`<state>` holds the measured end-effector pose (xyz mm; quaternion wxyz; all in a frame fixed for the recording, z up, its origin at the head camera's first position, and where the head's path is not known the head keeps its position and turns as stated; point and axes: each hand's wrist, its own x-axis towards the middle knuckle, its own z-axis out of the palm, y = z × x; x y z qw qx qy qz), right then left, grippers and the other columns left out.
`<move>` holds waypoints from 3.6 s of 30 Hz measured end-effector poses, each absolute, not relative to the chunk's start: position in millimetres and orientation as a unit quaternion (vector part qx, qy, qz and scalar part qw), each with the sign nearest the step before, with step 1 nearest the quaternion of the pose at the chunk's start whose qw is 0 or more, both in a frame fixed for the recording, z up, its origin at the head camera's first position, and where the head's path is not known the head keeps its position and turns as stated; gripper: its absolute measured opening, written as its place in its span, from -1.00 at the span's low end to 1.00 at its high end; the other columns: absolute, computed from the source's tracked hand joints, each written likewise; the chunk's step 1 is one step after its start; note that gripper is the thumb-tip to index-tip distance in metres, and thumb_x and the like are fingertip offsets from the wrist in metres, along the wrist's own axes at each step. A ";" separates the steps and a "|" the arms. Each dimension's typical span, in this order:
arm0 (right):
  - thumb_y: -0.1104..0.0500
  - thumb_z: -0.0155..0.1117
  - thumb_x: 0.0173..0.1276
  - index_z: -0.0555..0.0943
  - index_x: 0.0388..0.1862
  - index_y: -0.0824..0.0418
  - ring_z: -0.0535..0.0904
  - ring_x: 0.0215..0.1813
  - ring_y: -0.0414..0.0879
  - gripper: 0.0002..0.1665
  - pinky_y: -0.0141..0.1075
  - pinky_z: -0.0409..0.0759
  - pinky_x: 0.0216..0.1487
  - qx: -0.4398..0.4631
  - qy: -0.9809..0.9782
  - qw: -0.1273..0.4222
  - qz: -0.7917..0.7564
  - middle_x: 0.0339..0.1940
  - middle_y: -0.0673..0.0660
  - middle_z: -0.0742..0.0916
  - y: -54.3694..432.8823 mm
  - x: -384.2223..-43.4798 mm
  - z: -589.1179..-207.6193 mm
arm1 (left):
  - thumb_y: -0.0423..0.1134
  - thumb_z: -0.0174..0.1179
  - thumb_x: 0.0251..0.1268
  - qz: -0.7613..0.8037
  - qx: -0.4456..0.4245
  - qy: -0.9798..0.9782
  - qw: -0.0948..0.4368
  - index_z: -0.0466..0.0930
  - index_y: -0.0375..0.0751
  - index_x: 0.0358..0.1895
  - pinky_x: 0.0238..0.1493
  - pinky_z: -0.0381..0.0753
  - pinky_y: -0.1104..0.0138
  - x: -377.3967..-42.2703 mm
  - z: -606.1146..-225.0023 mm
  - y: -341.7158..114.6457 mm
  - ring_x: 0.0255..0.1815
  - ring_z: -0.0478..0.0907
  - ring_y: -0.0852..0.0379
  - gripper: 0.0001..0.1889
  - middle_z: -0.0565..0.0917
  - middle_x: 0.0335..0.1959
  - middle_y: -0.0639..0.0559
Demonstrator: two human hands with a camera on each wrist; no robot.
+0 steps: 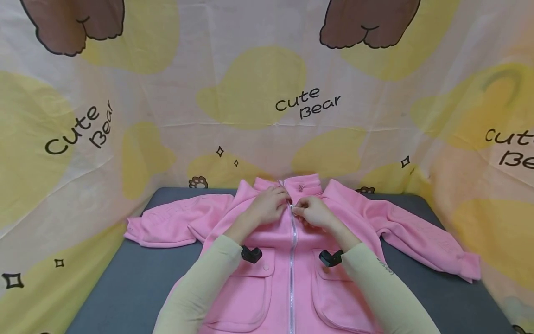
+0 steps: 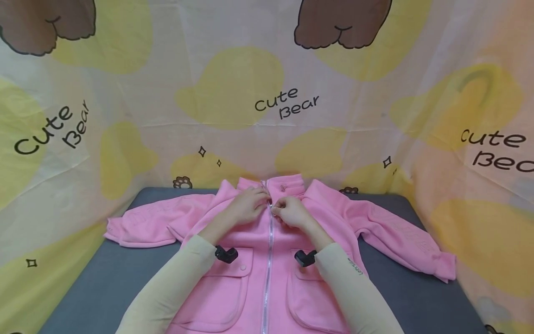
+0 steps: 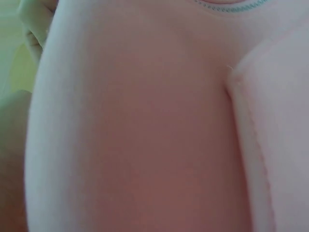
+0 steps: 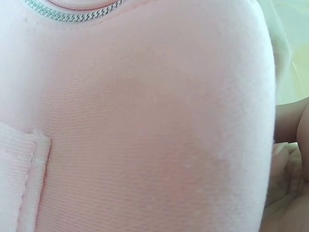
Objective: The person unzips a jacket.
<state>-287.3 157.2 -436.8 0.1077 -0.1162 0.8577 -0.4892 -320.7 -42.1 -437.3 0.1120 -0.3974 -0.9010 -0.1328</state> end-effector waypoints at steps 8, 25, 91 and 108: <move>0.19 0.23 0.52 0.61 -0.40 0.28 0.39 -0.68 -0.15 -0.74 -0.33 0.36 -0.67 -0.117 0.856 0.106 -0.492 -0.61 0.08 0.59 156.5 -287.8 -436.2 | -0.31 0.26 0.39 -0.132 -0.421 -0.889 0.123 0.70 -0.11 -0.11 0.25 0.44 0.17 -319.7 -436.9 -45.3 0.08 0.55 0.00 -0.90 0.67 -0.07 0.03; 0.25 0.23 0.48 0.56 -0.51 0.25 0.36 -0.71 -0.20 -0.71 -0.37 0.35 -0.62 -0.150 0.857 0.107 -0.481 -0.71 0.02 0.53 160.8 -277.8 -436.6 | -0.35 0.21 0.46 -0.277 -0.324 -0.904 0.024 0.57 -0.12 -0.26 0.08 0.54 0.21 -329.1 -437.3 -45.0 -0.10 0.56 0.10 -0.92 0.65 -0.21 0.05; 0.21 0.21 0.52 0.56 -0.48 0.24 0.35 -0.67 -0.17 -0.69 -0.36 0.31 -0.64 -0.178 0.839 0.133 -0.497 -0.64 0.05 0.56 169.7 -240.6 -434.2 | -0.29 0.18 0.47 -0.339 -0.372 -0.861 -0.076 0.61 -0.05 -0.21 -0.16 0.53 0.30 -289.5 -444.6 -45.5 -0.26 0.52 0.17 -0.95 0.60 -0.31 0.15; 0.23 0.20 0.50 0.58 -0.37 0.43 0.33 -0.69 -0.17 -0.71 -0.32 0.34 -0.63 -0.206 0.853 0.153 -0.455 -0.69 -0.01 0.50 172.4 -222.6 -436.6 | -0.24 0.18 0.51 -0.292 -0.348 -0.890 -0.037 0.53 -0.06 -0.27 -0.15 0.53 0.26 -294.4 -436.2 -48.3 -0.31 0.50 0.16 -0.90 0.56 -0.40 0.12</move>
